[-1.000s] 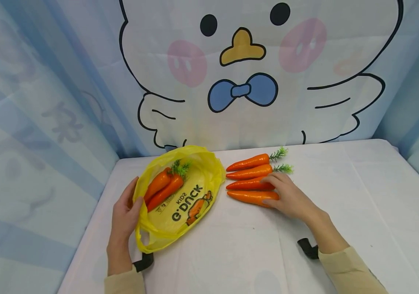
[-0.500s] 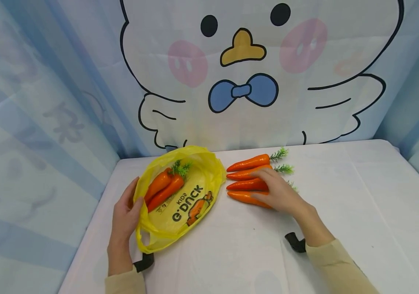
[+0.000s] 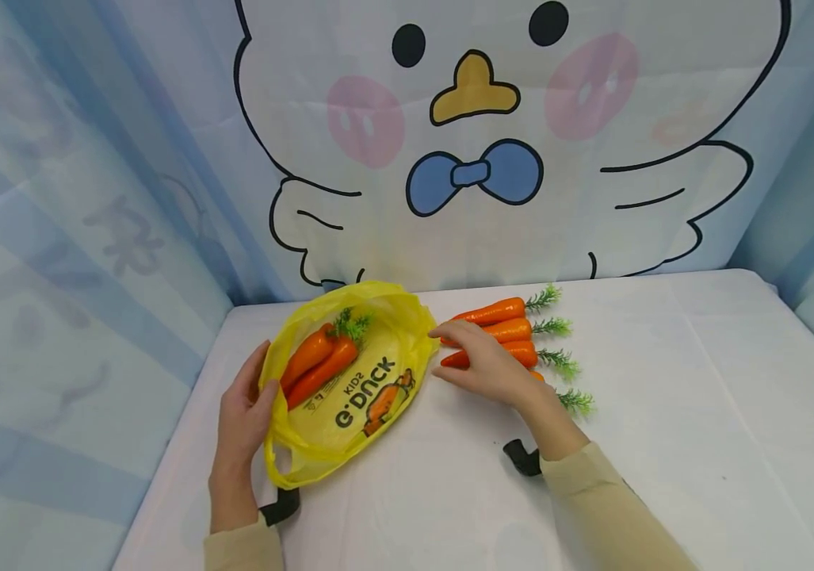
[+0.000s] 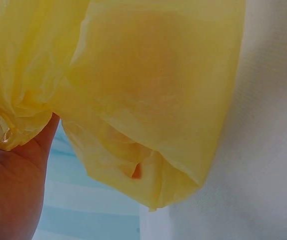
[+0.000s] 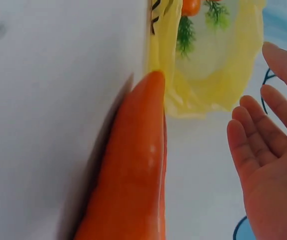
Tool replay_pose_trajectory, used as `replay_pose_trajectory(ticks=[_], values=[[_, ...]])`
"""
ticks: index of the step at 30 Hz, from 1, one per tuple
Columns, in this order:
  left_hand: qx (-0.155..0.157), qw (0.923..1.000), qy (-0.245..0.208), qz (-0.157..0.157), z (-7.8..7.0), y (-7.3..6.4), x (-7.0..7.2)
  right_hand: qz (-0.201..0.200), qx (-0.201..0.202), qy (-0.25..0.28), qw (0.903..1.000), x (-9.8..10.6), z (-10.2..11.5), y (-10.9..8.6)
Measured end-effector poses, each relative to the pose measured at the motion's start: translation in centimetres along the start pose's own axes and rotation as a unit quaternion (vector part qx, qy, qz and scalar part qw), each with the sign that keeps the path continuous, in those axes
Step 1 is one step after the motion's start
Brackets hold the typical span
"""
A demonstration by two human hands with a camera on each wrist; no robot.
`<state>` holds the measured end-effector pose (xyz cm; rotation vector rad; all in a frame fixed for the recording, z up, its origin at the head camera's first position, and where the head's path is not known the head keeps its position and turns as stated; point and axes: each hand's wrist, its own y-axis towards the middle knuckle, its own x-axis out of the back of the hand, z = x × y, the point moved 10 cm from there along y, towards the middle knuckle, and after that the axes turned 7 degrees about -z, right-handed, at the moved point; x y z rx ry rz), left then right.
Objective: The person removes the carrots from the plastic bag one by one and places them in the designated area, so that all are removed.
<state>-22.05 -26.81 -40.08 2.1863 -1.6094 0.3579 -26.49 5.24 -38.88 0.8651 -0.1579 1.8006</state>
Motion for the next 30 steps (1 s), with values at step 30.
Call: replay_pose_trajectory(ticks=[30], values=[[0.017, 0.9995, -0.001, -0.027, 0.4, 0.4, 0.4, 0.118, 0.096, -0.019, 0.9883, -10.7, 6.7, 6.6]])
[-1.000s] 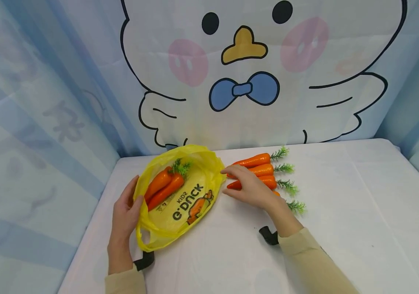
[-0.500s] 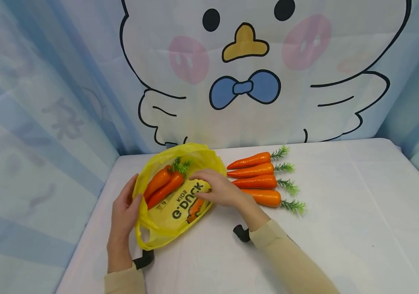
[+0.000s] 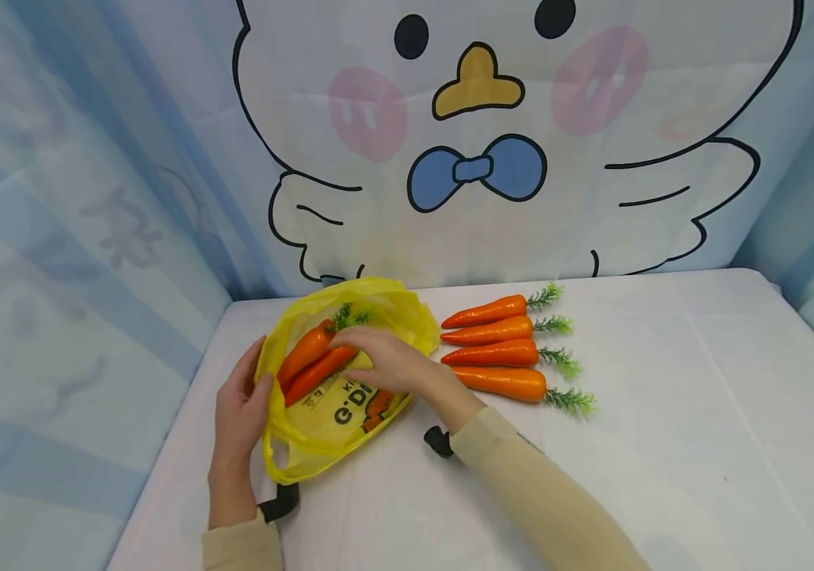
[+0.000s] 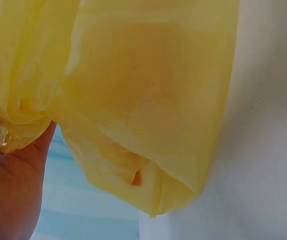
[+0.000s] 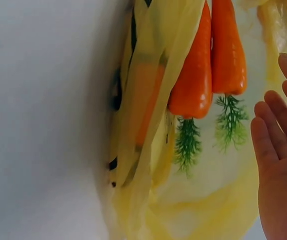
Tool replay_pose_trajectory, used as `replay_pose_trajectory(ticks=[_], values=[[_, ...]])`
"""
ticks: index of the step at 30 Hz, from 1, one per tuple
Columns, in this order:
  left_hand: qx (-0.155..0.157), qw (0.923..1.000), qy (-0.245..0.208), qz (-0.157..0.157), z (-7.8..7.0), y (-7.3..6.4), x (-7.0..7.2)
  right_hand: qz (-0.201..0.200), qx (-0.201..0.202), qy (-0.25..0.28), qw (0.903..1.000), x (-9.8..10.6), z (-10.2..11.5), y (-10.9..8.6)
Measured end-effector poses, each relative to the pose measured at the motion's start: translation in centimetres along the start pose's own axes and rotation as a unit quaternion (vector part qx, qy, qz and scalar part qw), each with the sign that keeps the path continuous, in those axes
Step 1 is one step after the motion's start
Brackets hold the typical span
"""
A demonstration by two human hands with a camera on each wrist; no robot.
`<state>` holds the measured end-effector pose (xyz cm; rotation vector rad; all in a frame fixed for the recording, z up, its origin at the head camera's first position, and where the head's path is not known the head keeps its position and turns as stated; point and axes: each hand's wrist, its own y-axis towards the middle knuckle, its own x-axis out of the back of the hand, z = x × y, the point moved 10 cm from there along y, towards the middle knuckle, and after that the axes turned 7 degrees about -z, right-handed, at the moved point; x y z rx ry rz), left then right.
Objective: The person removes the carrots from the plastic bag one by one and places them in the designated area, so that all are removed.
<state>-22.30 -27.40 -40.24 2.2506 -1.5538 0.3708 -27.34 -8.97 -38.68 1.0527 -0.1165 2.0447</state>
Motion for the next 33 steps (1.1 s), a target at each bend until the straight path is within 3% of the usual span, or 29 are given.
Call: replay_pose_trajectory(ticks=[7, 17, 26, 33], values=[[0.005, 0.9999, -0.007, -0.005, 0.2, -0.1, 0.2, 0.007, 0.014, -0.002, 0.9999, -1.0, 0.5, 1.6], [-0.014, 0.9996, -0.022, -0.009, 0.0, 0.0, 0.2, 0.012, 0.028, 0.007, 0.9995, -1.8, 1.2, 3.5], [-0.003, 0.9999, 0.000, -0.011, 0.0, 0.0, 0.5, 0.036, 0.020, -0.014, 0.9990, -2.9, 0.9, 5.5], [-0.011, 0.9998, -0.014, -0.011, -0.1, 0.0, 0.5, 0.047, 0.019, -0.047, 0.9976, -3.8, 0.5, 6.1]])
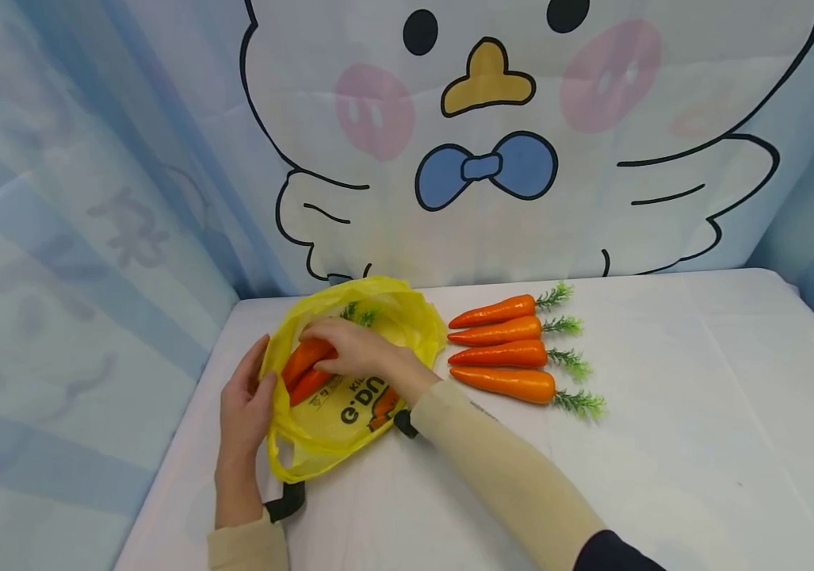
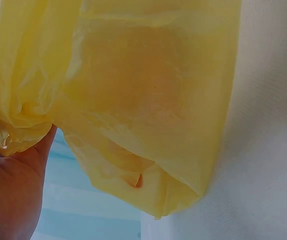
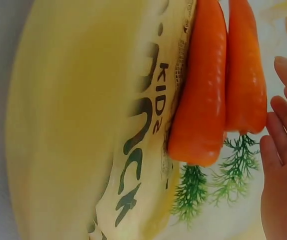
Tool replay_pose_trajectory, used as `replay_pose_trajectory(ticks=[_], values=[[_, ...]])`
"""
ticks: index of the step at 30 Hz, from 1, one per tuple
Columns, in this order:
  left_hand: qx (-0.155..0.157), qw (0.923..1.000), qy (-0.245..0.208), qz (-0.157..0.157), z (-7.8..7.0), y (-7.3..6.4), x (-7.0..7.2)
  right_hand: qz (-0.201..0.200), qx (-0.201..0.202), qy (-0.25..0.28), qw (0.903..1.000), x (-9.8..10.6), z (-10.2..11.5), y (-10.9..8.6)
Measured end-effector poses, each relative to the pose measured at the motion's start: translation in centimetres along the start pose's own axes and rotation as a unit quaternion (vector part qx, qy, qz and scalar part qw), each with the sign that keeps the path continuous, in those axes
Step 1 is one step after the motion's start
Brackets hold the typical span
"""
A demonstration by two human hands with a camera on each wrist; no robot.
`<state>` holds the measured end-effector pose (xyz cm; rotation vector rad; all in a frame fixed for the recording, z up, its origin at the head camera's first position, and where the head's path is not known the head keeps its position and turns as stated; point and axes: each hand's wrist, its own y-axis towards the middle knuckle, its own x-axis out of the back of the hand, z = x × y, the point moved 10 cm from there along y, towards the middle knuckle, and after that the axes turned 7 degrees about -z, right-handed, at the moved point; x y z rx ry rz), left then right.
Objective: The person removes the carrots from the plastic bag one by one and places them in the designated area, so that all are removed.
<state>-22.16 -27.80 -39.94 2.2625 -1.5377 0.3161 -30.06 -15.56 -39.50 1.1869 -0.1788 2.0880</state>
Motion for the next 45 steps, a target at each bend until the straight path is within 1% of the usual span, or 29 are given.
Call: replay_pose_trajectory(ticks=[2, 6, 8, 13, 22, 29, 34, 38, 45], values=[[-0.004, 1.0000, 0.003, -0.001, -0.1, 0.0, 0.1, -0.001, 0.003, -0.019, 0.9998, -0.1, 0.1, 0.1], [-0.002, 1.0000, 0.003, -0.004, -0.1, 0.0, 0.2, -0.004, 0.011, -0.061, 0.9981, -0.1, 0.4, 0.4], [-0.006, 1.0000, -0.002, -0.005, -0.1, 0.0, 0.3, -0.002, 0.013, -0.080, 0.9967, -0.2, 0.4, 0.5], [-0.013, 0.9998, -0.016, 0.000, -0.3, 0.1, 0.2, 0.009, 0.007, -0.107, 0.9941, -0.3, 0.0, 0.8], [0.004, 1.0000, -0.006, -0.004, -0.1, 0.0, 0.2, 0.036, -0.005, -0.101, 0.9942, -1.4, -0.9, 0.2], [0.005, 0.9999, -0.009, -0.002, -0.1, 0.0, 0.2, 0.052, -0.021, -0.118, 0.9914, -2.1, -1.6, -0.4], [0.019, 0.9998, -0.010, 0.002, -0.1, 0.0, 0.1, 0.070, -0.038, -0.124, 0.9891, -2.5, -2.6, -1.0], [0.024, 0.9997, -0.007, 0.002, -0.1, 0.1, 0.1, 0.070, -0.045, -0.103, 0.9912, -2.3, -2.9, -1.3], [0.019, 0.9997, -0.012, 0.001, -0.1, 0.0, 0.2, 0.056, -0.038, -0.059, 0.9959, -1.9, -2.7, -1.5]])
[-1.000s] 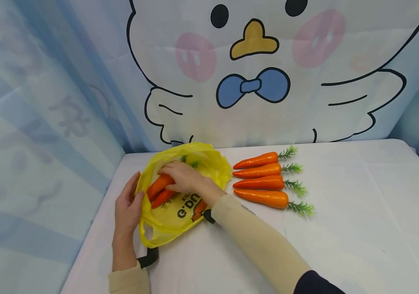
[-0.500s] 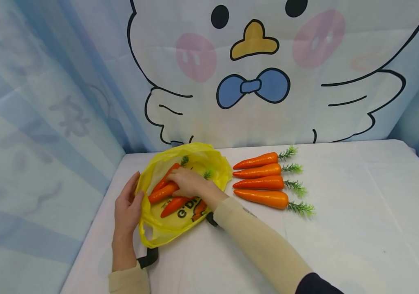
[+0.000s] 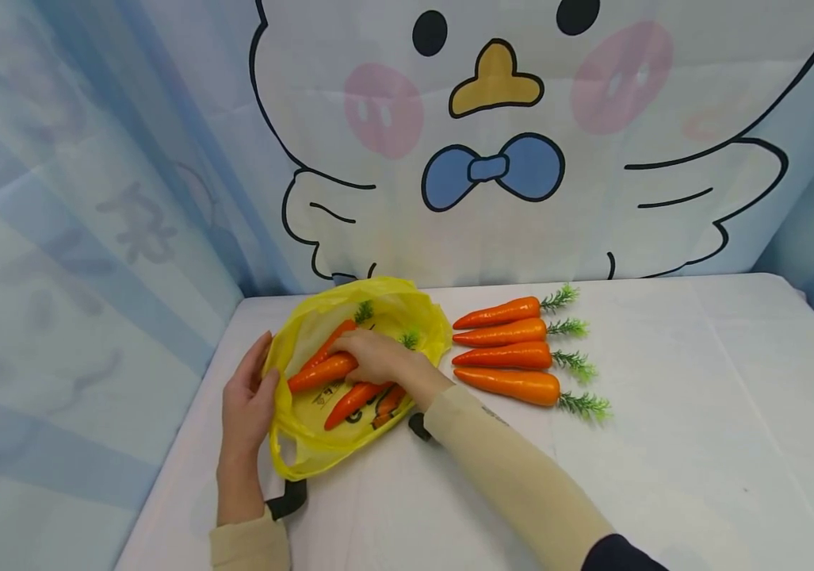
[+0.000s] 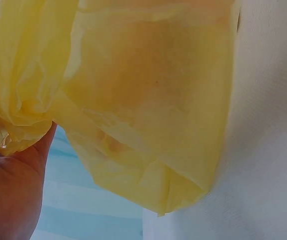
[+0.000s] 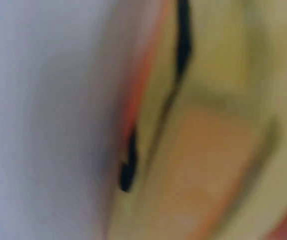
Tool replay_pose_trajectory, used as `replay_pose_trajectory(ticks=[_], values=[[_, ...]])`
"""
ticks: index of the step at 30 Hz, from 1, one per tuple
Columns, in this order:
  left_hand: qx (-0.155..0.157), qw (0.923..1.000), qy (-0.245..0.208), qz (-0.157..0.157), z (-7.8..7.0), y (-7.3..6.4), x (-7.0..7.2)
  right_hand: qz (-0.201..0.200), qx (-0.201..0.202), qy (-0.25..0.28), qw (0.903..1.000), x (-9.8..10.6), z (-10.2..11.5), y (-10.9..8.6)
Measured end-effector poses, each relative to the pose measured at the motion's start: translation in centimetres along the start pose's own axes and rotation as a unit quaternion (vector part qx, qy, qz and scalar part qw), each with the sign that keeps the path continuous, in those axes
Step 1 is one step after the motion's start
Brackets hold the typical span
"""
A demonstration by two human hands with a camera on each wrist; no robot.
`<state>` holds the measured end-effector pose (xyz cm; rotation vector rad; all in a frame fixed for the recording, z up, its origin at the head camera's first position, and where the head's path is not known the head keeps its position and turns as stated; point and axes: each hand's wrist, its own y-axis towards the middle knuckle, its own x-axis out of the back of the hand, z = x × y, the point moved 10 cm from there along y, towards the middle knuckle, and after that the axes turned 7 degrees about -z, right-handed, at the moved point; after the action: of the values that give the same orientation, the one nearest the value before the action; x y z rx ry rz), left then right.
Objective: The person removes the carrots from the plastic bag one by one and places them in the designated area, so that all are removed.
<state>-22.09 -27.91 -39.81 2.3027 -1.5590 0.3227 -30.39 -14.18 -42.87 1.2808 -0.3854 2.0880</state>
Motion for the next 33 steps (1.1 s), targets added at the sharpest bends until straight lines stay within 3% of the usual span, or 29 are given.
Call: replay_pose_trajectory(ticks=[7, 17, 25, 33], values=[[0.004, 1.0000, -0.006, 0.000, 0.1, -0.1, -0.1, -0.012, 0.006, 0.008, 0.9999, 1.0, 0.3, -0.2], [0.008, 0.9999, -0.005, 0.005, 0.0, -0.2, -0.2, -0.033, 0.036, -0.040, 0.9980, 3.0, 1.3, -1.1], [0.008, 1.0000, -0.003, 0.004, -0.1, -0.2, -0.2, -0.034, 0.020, -0.076, 0.9963, 4.4, 1.6, -2.2], [0.017, 0.9998, -0.003, 0.003, -0.1, -0.3, -0.3, -0.039, 0.010, -0.066, 0.9970, 6.2, 1.4, -3.6]])
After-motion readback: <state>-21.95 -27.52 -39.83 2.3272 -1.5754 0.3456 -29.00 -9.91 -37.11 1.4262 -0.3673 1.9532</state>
